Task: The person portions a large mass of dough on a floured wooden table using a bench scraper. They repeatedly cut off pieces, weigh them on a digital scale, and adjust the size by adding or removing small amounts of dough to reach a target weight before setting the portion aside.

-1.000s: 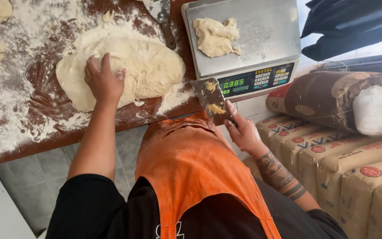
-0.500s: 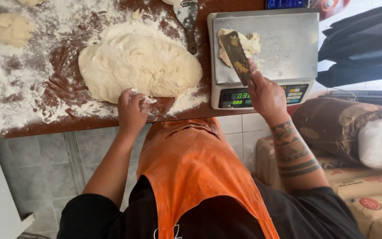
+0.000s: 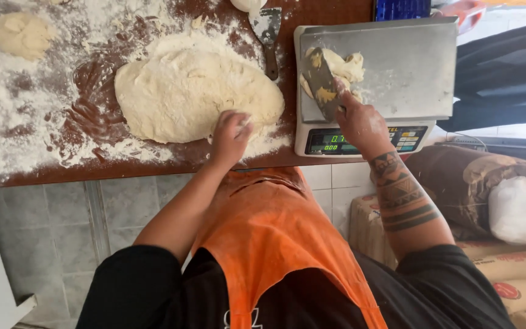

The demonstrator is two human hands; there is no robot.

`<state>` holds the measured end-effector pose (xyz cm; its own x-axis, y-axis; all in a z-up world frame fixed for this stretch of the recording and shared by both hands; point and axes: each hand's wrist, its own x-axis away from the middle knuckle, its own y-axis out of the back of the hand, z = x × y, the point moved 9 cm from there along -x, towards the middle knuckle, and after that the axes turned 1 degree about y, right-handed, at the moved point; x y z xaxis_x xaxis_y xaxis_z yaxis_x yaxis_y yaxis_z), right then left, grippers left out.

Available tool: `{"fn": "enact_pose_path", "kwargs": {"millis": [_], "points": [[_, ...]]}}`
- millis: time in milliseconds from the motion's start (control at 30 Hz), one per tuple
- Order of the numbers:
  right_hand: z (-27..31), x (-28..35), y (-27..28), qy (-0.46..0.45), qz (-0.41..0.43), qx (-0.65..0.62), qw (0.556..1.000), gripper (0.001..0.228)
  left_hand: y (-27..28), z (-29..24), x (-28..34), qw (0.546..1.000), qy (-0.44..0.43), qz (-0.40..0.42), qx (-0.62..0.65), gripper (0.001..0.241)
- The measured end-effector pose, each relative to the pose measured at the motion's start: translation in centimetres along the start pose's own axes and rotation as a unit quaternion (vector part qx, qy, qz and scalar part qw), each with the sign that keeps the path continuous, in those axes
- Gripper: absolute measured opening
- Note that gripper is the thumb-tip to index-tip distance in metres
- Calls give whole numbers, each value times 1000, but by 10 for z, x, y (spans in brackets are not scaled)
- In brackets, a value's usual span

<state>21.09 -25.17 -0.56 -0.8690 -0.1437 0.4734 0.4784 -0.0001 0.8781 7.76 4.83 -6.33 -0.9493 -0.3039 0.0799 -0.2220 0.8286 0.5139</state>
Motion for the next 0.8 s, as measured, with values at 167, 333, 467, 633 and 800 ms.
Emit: {"fn": "enact_pose_path", "kwargs": {"millis": [167,333,467,633,800], "points": [[7,-3,16,2,8,-72,997,49,-66,-32,-49,954,132,69,258,48],[31,29,42,-25,15,-209,977,54,-138,-31,-80,824,233,105,505,63],[54,55,62,-20,18,-289,957,61,-137,-54,-78,791,262,93,545,73],[53,49,31,0,52,-255,966,58,-122,-51,-80,834,248,87,484,59],[54,75,31,21,34,-276,960,61,-92,-21,-70,864,227,79,443,32]]}}
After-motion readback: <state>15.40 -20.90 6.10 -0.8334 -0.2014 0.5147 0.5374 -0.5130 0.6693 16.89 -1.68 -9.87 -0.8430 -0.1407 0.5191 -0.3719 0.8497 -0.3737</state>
